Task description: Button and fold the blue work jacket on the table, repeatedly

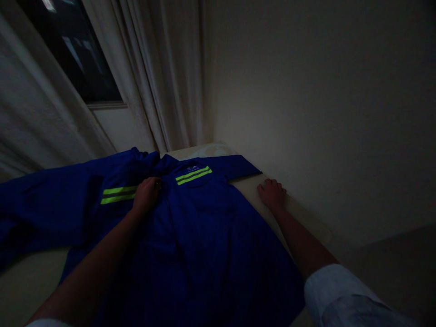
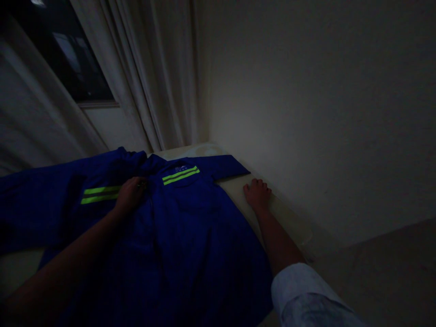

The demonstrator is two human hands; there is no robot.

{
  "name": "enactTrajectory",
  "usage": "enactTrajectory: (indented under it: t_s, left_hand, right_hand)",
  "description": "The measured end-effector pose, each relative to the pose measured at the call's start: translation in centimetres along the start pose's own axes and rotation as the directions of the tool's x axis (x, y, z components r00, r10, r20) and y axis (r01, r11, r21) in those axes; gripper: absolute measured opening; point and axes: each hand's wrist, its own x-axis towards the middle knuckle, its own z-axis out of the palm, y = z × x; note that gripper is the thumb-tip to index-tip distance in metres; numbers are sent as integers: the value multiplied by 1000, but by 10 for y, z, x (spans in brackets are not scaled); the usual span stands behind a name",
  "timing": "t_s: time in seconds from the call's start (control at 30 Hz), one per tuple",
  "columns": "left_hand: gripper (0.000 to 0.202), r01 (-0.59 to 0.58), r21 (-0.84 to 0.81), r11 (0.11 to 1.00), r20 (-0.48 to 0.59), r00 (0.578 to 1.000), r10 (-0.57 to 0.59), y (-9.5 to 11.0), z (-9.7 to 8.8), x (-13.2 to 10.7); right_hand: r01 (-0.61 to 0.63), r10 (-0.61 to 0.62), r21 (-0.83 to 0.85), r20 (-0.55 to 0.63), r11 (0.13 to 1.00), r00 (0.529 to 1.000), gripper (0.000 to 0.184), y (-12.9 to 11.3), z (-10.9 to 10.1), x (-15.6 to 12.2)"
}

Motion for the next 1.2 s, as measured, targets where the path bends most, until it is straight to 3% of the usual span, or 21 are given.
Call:
enactTrajectory:
  t_s: [0.5, 0.93, 1.2]
  left_hand:
    - [36, -16, 38, 999, -31, 999, 17, 11, -9, -2]
    - [41, 2, 30, 1000, -26, 1000, -2, 5, -4, -1]
    - [34, -6, -41, 999, -31, 999, 5, -1, 3, 1]
  right_hand:
    - [8, -8, -24, -7, 1000, 1000, 44, 0, 0, -1]
    - [7, -7, -2, -14, 1000, 1000, 40, 0, 2, 0]
    - [14, -15, -20, -24, 1000, 1000, 40, 0, 1, 0]
